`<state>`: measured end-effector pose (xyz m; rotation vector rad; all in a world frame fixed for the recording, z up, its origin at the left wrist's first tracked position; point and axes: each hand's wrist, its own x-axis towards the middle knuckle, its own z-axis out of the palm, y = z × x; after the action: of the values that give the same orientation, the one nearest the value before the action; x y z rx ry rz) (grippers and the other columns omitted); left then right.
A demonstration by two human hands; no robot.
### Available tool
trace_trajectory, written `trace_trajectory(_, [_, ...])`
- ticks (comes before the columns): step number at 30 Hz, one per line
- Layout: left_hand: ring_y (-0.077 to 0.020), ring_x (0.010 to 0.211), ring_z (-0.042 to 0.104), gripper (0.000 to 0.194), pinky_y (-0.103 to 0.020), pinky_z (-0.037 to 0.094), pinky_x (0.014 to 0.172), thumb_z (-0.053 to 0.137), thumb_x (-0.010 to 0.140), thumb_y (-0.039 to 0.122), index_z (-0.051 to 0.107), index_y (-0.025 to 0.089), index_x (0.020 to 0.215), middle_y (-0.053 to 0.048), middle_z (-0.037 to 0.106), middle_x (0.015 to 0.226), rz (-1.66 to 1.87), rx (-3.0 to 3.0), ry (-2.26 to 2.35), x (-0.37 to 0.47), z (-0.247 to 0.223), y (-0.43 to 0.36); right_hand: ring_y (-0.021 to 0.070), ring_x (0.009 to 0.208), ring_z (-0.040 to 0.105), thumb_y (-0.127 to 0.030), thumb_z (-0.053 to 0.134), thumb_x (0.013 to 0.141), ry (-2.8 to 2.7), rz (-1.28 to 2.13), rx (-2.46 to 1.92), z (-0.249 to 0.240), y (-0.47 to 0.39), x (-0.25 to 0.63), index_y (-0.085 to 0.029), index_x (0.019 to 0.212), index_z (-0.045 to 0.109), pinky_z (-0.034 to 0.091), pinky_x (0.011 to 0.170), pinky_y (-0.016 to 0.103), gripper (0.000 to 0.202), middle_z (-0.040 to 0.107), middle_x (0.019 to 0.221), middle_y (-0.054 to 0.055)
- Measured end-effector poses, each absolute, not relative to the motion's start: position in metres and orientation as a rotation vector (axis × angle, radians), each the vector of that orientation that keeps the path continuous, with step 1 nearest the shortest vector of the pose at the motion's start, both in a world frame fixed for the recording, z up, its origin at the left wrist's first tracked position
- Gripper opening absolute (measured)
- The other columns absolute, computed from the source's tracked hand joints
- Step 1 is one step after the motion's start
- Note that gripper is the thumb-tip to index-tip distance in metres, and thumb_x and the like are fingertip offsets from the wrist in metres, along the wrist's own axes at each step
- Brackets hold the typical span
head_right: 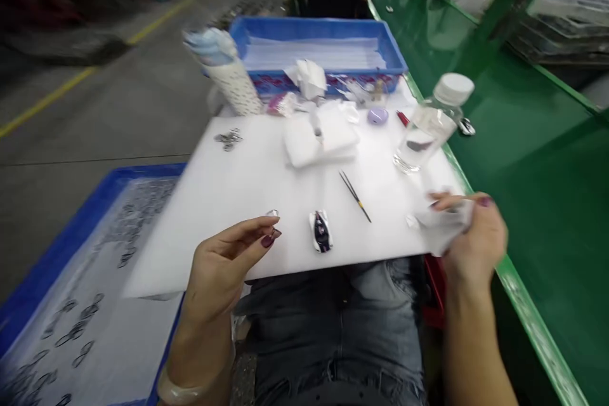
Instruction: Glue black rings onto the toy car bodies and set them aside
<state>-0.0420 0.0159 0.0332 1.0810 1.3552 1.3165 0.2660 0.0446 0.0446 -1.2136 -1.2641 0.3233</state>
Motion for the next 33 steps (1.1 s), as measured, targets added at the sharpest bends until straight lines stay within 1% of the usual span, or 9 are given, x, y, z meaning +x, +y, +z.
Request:
trace_trajectory(2, [-0.0174, 0.076, 0.07, 0.025, -0.026, 0.058, 0.072, 0.085, 0.07, 0.039, 0.08, 0.02, 0.086, -0.006, 0.076, 0.079, 1.293, 0.961, 1.158, -0.021, 0.031, 0.012, 0.013, 0.036, 0.043, -0.046, 0.04, 0.101, -1.277, 0.748, -1.201, 0.046, 0.028, 0.238, -0.024, 0.075, 0.05, 0.044, 0.044, 0.029, 0.035, 0.04, 0.043, -0.007])
trace_trajectory(5, [-0.0126, 0.071, 0.067, 0.025, -0.021, 0.058, 0.07, 0.089, 0.065, 0.041, 0.08, 0.023, 0.078, -0.003, 0.074, 0.076, 1.29, 0.757, 0.899, 0.004, 0.026, 0.01, 0.0082, 0.038, 0.035, -0.051, 0.048, 0.097, -1.329, 1.37, -1.035, 0.048, 0.008, 0.202, -0.021, 0.07, 0.048, 0.032, 0.039, 0.022, 0.041, 0.041, 0.047, -0.006])
trace_trajectory(9, [-0.0088, 0.071, 0.065, 0.024, -0.016, 0.057, 0.072, 0.091, 0.064, 0.038, 0.08, 0.023, 0.079, -0.001, 0.072, 0.075, 1.293, 0.594, 0.774, 0.012, 0.022, 0.011, 0.0073, 0.049, 0.036, -0.044, 0.061, 0.092, -1.395, 1.536, -0.941, 0.051, 0.0, 0.185, -0.019, 0.077, 0.051, 0.03, 0.045, 0.02, 0.031, 0.044, 0.059, -0.005])
trace_trajectory(13, [-0.0099, 0.066, 0.066, 0.027, -0.018, 0.058, 0.068, 0.092, 0.061, 0.04, 0.08, 0.022, 0.077, -0.002, 0.073, 0.073, 1.274, 0.525, 0.763, 0.006, 0.021, 0.01, 0.0084, 0.054, 0.045, -0.031, 0.064, 0.091, -1.542, 1.331, -1.026, 0.053, 0.006, 0.182, -0.02, 0.086, 0.054, 0.036, 0.048, 0.02, 0.016, 0.054, 0.067, -0.003])
trace_trajectory(17, [-0.0125, 0.065, 0.068, 0.032, -0.022, 0.059, 0.065, 0.093, 0.058, 0.044, 0.079, 0.022, 0.076, -0.004, 0.075, 0.074, 1.243, 0.517, 0.774, 0.005, 0.019, 0.009, 0.0094, 0.05, 0.051, -0.021, 0.067, 0.09, -1.793, 0.702, -0.96, 0.052, 0.015, 0.173, -0.02, 0.091, 0.063, 0.04, 0.047, 0.02, 0.004, 0.061, 0.064, -0.002])
trace_trajectory(21, [-0.0129, 0.063, 0.067, 0.031, -0.024, 0.058, 0.064, 0.093, 0.057, 0.043, 0.079, 0.022, 0.075, -0.002, 0.074, 0.07, 1.224, 0.476, 0.74, 0.006, 0.018, 0.009, 0.0125, 0.061, 0.062, -0.013, 0.057, 0.093, -1.97, 0.272, -0.788, 0.052, 0.02, 0.164, -0.019, 0.108, 0.068, 0.05, 0.054, 0.023, 0.02, 0.067, 0.076, 0.004])
trace_trajectory(24, [-0.0115, 0.061, 0.066, 0.028, -0.022, 0.057, 0.063, 0.095, 0.055, 0.037, 0.079, 0.022, 0.072, -0.001, 0.073, 0.067, 1.24, 0.42, 0.729, 0.006, 0.019, 0.01, 0.012, 0.064, 0.061, -0.014, 0.057, 0.092, -2.04, 0.08, -0.807, 0.054, 0.02, 0.158, -0.019, 0.107, 0.069, 0.051, 0.055, 0.024, 0.02, 0.066, 0.084, 0.005])
trace_trajectory(29, [-0.0111, 0.059, 0.067, 0.029, -0.02, 0.056, 0.059, 0.097, 0.051, 0.035, 0.078, 0.02, 0.068, -0.002, 0.075, 0.067, 1.269, 0.394, 0.766, 0.009, 0.02, 0.01, 0.0118, 0.058, 0.055, -0.013, 0.057, 0.09, -2.187, 0.022, -0.796, 0.065, 0.015, 0.164, -0.013, 0.103, 0.07, 0.046, 0.05, 0.026, 0.018, 0.062, 0.08, 0.006])
trace_trajectory(33, [-0.0136, 0.062, 0.069, 0.03, -0.023, 0.06, 0.064, 0.095, 0.053, 0.039, 0.079, 0.02, 0.07, -0.004, 0.076, 0.069, 1.265, 0.449, 0.77, 0.012, 0.02, 0.006, 0.0104, 0.06, 0.059, -0.009, 0.061, 0.088, -2.09, 0.146, -0.928, 0.073, 0.013, 0.187, -0.017, 0.104, 0.07, 0.047, 0.051, 0.024, 0.02, 0.065, 0.09, 0.006])
